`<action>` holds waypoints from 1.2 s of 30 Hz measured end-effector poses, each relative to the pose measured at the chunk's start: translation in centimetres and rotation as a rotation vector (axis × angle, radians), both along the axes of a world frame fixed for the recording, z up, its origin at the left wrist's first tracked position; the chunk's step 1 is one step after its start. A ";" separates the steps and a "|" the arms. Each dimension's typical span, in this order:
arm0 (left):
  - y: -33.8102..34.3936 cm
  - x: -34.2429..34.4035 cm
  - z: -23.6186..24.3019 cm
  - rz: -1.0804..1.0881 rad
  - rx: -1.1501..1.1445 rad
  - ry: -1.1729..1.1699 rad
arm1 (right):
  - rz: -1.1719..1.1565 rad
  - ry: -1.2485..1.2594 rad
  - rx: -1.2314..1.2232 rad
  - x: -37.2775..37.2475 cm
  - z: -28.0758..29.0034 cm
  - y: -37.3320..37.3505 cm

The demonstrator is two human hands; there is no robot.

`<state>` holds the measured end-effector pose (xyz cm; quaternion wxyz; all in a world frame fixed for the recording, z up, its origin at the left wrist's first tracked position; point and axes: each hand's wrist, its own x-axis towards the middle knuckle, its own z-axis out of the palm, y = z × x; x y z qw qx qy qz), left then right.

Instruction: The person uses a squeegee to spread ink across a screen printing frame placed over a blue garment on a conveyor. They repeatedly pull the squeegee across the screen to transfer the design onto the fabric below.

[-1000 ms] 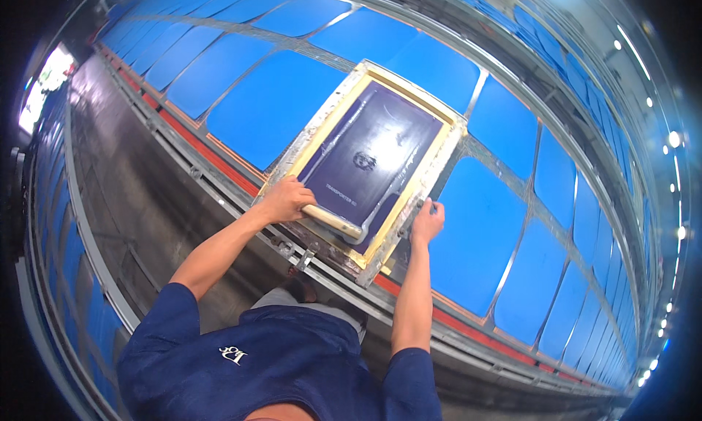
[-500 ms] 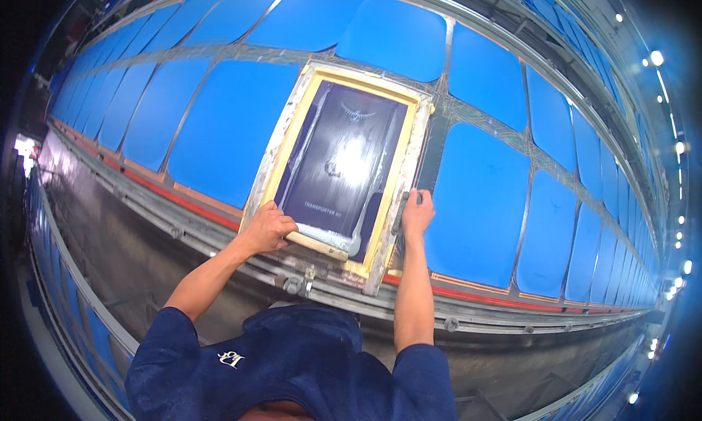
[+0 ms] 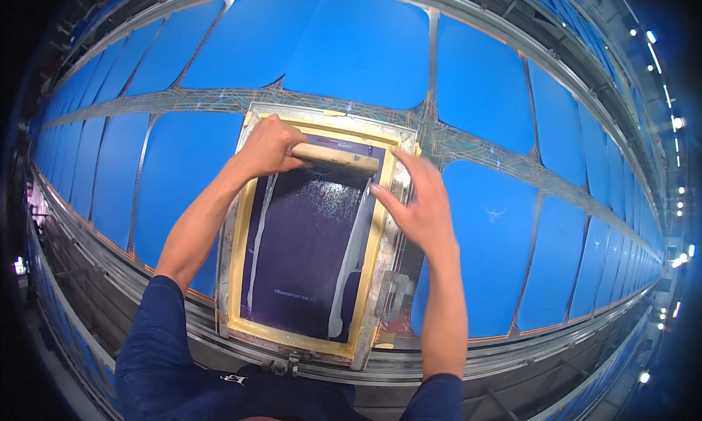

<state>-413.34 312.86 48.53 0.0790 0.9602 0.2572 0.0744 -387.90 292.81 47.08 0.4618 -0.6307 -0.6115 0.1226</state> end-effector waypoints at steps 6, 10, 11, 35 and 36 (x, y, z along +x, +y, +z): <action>4.2 1.2 -0.6 0.017 -0.030 0.027 | 0.216 -0.344 -0.507 -1.1 -0.9 12.1; 3.3 0.6 -1.0 0.079 -0.020 0.036 | 0.199 -0.334 -0.544 -2.3 -2.6 12.7; 2.7 0.3 -1.0 0.094 -0.034 0.020 | 0.195 -0.338 -0.531 -2.6 -2.6 12.0; -20.5 -13.6 0.2 0.037 -0.031 -0.028 | 0.281 -0.412 -0.432 -15.0 -0.8 -10.7; -17.2 -11.7 0.3 0.029 -0.017 -0.036 | 0.238 -0.449 -0.401 -13.0 -1.1 -7.5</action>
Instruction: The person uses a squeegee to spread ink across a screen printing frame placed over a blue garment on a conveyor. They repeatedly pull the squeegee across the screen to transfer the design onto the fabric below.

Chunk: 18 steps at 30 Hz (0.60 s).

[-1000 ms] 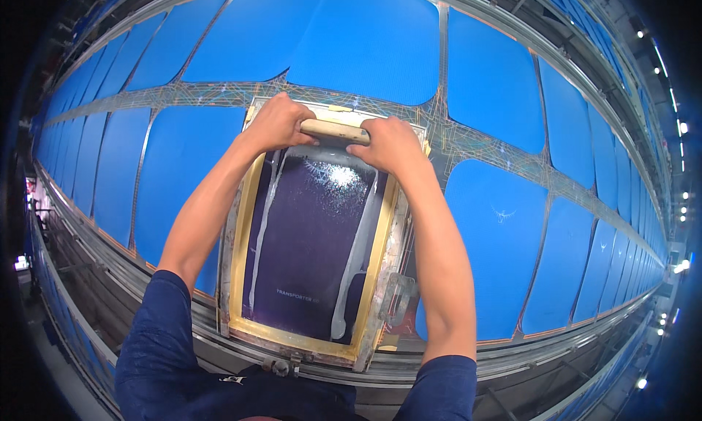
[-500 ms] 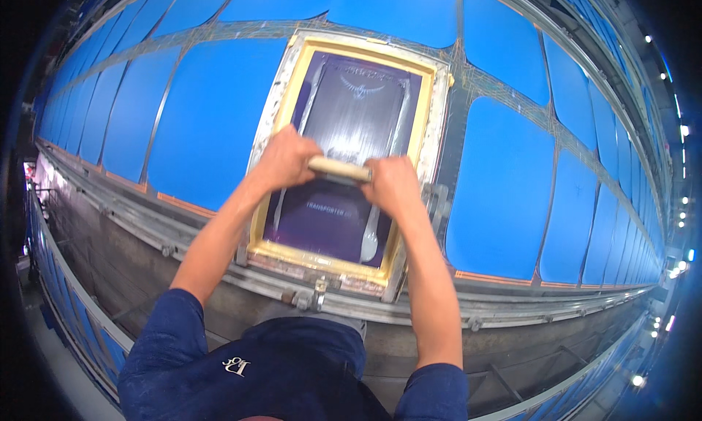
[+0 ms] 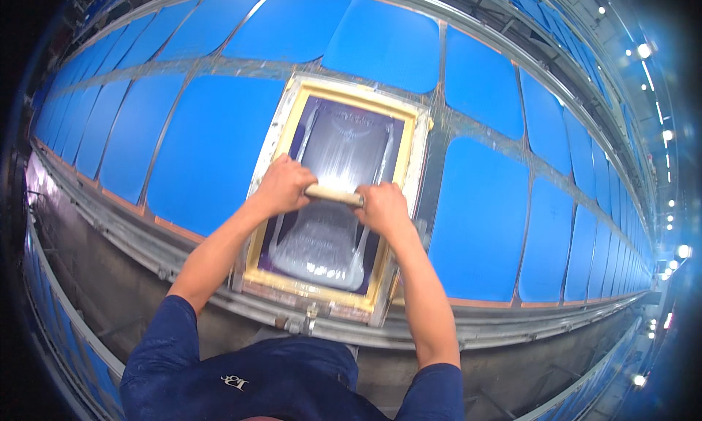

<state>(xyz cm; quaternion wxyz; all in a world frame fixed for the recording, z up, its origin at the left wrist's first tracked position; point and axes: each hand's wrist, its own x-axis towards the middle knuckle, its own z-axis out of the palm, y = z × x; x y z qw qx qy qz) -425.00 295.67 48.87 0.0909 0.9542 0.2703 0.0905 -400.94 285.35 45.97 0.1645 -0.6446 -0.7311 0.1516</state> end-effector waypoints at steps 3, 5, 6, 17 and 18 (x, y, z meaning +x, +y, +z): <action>10.0 5.6 0.1 -0.017 0.038 -0.015 | -0.046 -0.009 -0.009 5.3 0.0 9.6; 15.0 7.5 0.0 -0.001 0.049 -0.021 | -0.068 0.010 -0.023 7.1 -0.3 15.2; 17.2 8.6 0.2 -0.002 0.057 -0.016 | -0.084 -0.008 -0.068 8.1 -0.2 17.4; 22.1 11.5 -0.9 0.089 -0.039 0.117 | -0.127 0.097 -0.211 9.9 -0.2 21.8; 21.4 11.1 -0.9 0.101 -0.026 0.122 | -0.133 0.095 -0.203 9.4 -0.2 21.1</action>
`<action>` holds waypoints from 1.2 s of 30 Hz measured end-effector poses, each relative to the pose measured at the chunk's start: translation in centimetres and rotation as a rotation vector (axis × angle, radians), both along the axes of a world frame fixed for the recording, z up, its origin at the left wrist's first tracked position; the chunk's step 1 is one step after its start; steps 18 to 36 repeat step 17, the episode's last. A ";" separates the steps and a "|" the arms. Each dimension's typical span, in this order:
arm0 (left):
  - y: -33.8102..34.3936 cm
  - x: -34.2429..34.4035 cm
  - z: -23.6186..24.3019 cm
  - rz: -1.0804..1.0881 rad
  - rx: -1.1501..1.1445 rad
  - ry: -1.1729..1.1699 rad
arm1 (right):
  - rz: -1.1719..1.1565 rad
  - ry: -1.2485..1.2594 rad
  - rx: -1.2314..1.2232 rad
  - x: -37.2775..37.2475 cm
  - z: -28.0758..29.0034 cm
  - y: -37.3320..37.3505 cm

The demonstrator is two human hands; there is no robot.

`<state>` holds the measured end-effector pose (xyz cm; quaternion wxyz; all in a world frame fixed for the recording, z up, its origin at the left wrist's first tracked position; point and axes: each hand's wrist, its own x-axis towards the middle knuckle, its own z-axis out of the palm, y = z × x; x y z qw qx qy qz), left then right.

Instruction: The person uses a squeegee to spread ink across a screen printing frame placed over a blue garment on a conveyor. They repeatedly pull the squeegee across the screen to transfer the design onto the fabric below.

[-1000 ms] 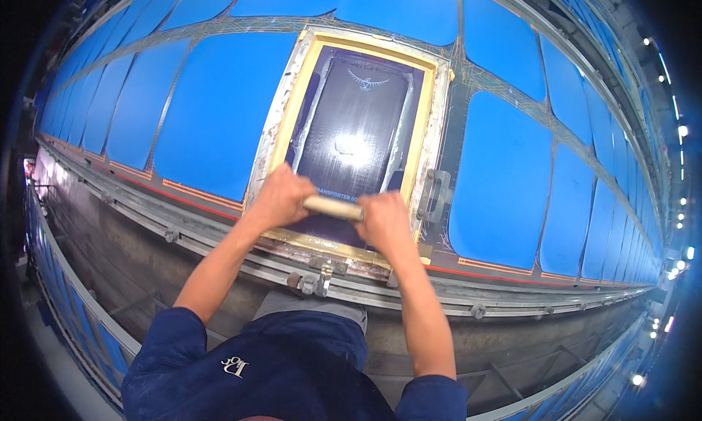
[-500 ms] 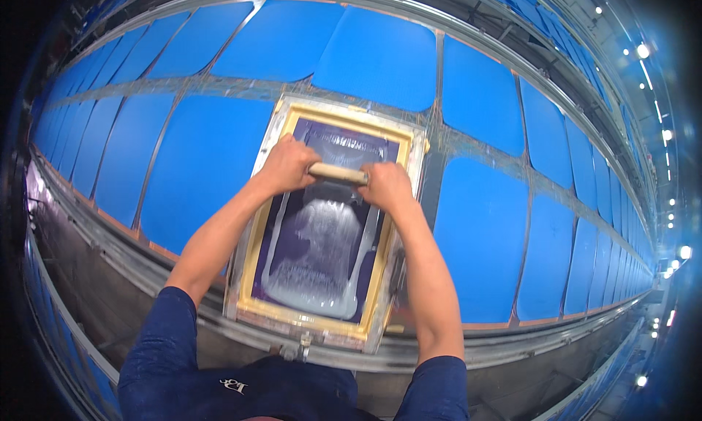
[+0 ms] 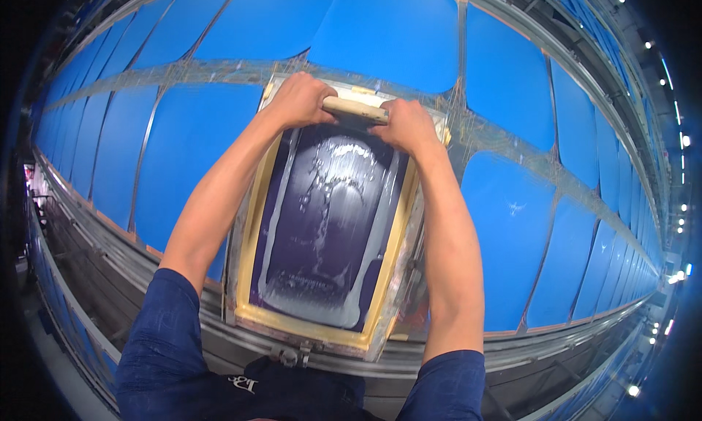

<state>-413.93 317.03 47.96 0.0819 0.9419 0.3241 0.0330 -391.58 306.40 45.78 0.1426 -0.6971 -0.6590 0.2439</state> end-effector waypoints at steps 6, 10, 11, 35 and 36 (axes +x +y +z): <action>-10.9 -5.7 -0.7 -0.037 -0.039 -0.149 | 0.040 -0.055 0.084 -5.6 0.0 -11.2; -23.5 -12.4 -0.8 -0.069 -0.116 -0.184 | 0.054 0.012 0.081 -11.7 0.0 -23.6; -27.2 -14.7 -0.5 -0.067 -0.103 -0.154 | 0.080 0.030 0.105 -13.6 -0.3 -27.1; -38.2 -20.9 -1.2 -0.047 0.053 -0.157 | 0.197 0.176 0.134 -17.9 1.5 -36.6; -38.2 -20.9 -1.2 -0.047 0.053 -0.157 | 0.197 0.176 0.134 -17.9 1.5 -36.6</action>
